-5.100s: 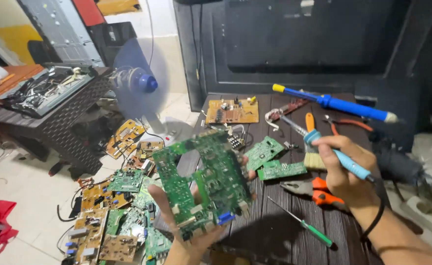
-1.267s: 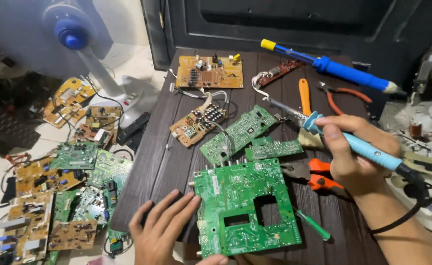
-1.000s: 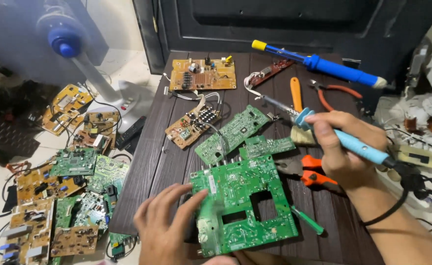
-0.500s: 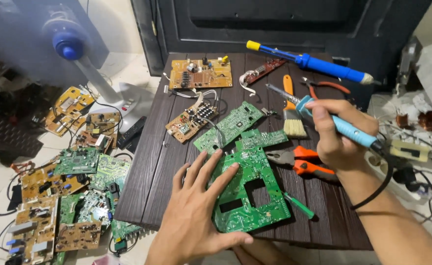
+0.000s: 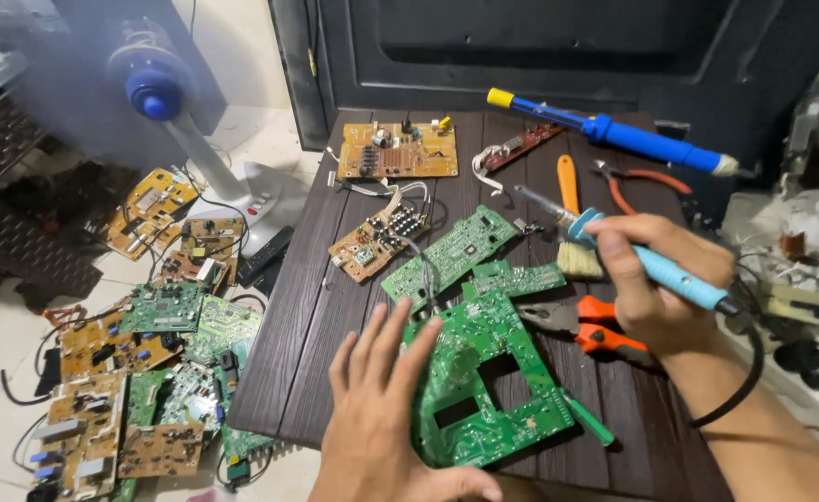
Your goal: Desoldering components from printed circuit boards using a soldering iron and other hand tools.
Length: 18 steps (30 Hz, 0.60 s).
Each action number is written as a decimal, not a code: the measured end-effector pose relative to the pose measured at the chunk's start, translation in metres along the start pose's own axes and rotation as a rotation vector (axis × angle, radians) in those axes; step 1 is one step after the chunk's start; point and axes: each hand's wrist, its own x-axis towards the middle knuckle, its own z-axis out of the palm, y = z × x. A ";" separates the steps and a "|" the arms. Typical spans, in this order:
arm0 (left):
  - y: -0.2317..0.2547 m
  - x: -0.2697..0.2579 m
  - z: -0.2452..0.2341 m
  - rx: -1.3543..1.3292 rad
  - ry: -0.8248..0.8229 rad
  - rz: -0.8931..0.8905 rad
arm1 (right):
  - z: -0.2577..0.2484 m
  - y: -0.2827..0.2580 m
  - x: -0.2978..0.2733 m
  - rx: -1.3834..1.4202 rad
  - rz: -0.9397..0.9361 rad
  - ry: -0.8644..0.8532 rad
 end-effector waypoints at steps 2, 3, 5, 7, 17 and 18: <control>0.003 -0.003 -0.012 -0.150 0.081 -0.029 | -0.001 0.000 -0.003 -0.026 0.011 -0.004; 0.002 -0.005 -0.020 -0.209 0.164 -0.080 | 0.000 0.001 -0.004 -0.018 0.014 -0.004; -0.011 -0.014 -0.025 -0.269 0.258 -0.150 | -0.002 0.005 -0.004 -0.001 0.009 -0.020; -0.037 -0.038 -0.023 -0.152 0.455 -0.153 | -0.004 0.010 -0.012 -0.183 0.016 -0.082; -0.058 -0.067 -0.027 0.008 0.447 -0.143 | -0.009 0.009 -0.024 -0.065 0.241 -0.130; -0.058 -0.069 -0.024 0.012 0.434 -0.125 | -0.010 0.006 -0.025 -0.087 0.248 -0.138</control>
